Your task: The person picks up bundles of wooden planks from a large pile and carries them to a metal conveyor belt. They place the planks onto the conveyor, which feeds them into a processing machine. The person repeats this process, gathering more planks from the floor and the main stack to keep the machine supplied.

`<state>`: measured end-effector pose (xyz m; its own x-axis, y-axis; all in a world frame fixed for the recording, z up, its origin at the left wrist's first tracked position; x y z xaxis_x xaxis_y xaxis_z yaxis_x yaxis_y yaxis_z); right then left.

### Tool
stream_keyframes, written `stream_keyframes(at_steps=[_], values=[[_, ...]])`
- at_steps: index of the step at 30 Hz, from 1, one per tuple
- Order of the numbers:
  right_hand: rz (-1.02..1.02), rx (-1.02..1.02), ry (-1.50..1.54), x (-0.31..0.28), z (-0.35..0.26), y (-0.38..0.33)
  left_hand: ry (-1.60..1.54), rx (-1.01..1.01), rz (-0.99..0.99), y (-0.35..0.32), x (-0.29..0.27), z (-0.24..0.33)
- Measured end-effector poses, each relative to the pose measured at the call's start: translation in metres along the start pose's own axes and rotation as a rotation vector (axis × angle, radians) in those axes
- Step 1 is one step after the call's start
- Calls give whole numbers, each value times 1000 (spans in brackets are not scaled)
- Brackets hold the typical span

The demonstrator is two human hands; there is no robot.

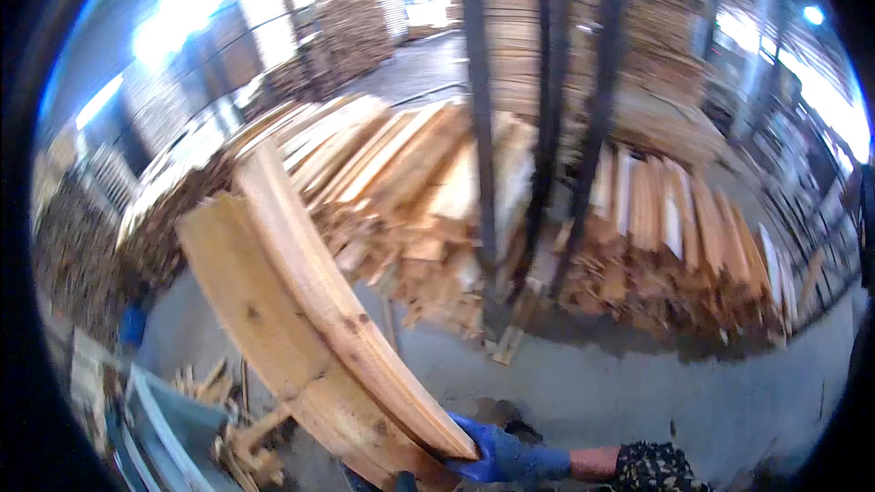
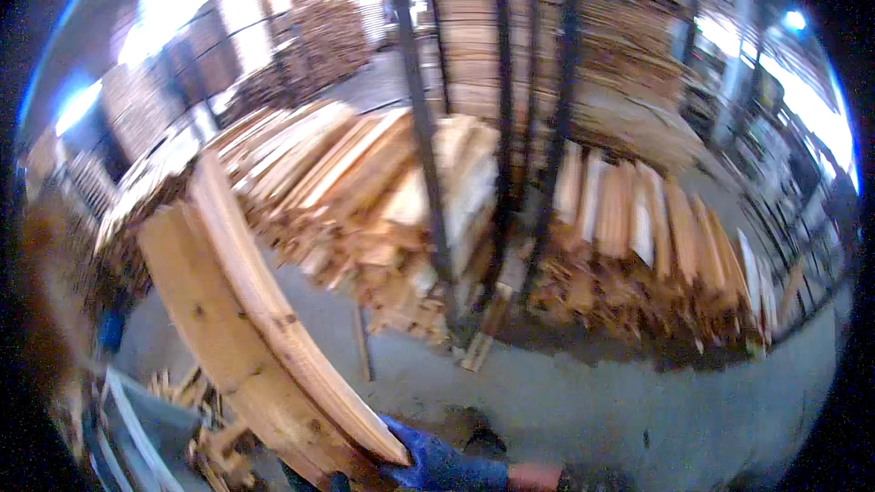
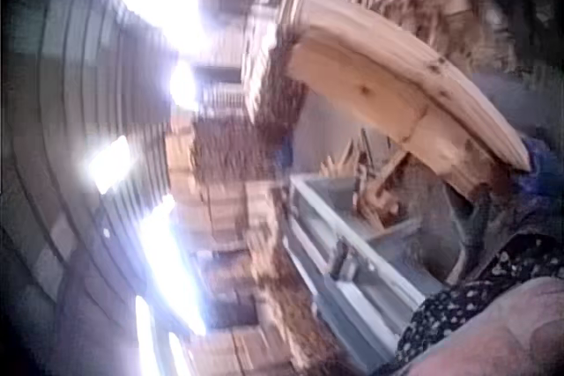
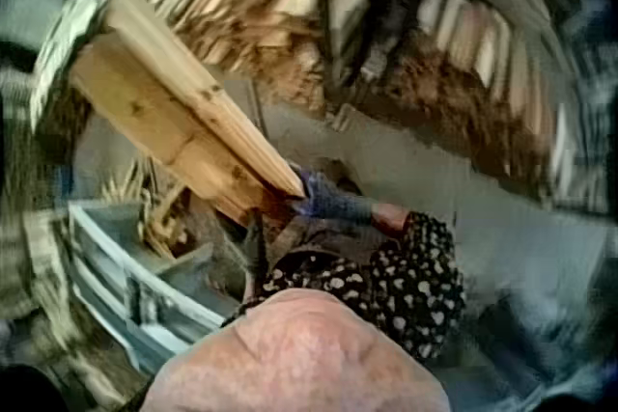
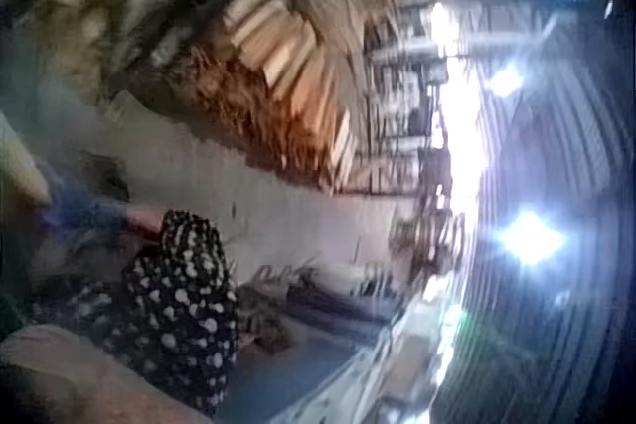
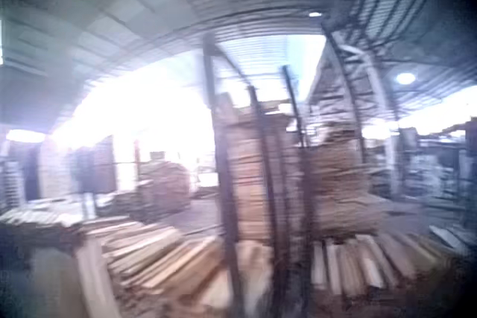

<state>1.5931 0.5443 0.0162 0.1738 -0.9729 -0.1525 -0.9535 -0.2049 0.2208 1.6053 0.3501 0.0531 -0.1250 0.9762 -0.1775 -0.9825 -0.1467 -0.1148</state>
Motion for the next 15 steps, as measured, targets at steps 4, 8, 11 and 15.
stream_keyframes(at_steps=[4, 8, 11, 15], values=[[344, -281, -45, -62, -23, -43, 72, 128, -264, -8, 65, 23], [670, -228, -272, -139, -17, -111, 246, 420, -463, -22, 174, 62], [841, -143, -323, -213, -7, -145, 122, 422, -689, -31, 284, 102], [992, 2, -417, -335, -10, -182, -69, 359, -879, -36, 434, 103]])
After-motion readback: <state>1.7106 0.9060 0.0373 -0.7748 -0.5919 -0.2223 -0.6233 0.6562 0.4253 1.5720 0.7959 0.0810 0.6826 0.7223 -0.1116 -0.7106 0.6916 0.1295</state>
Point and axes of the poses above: each hand's wrist, its own y-axis towards the middle knuckle, its own x-axis out of the palm, z = x × y, the point moved 5 cm from there along y, towards the middle knuckle, and after that the axes turned 14 degrees about -x, right-handed, at the moved point
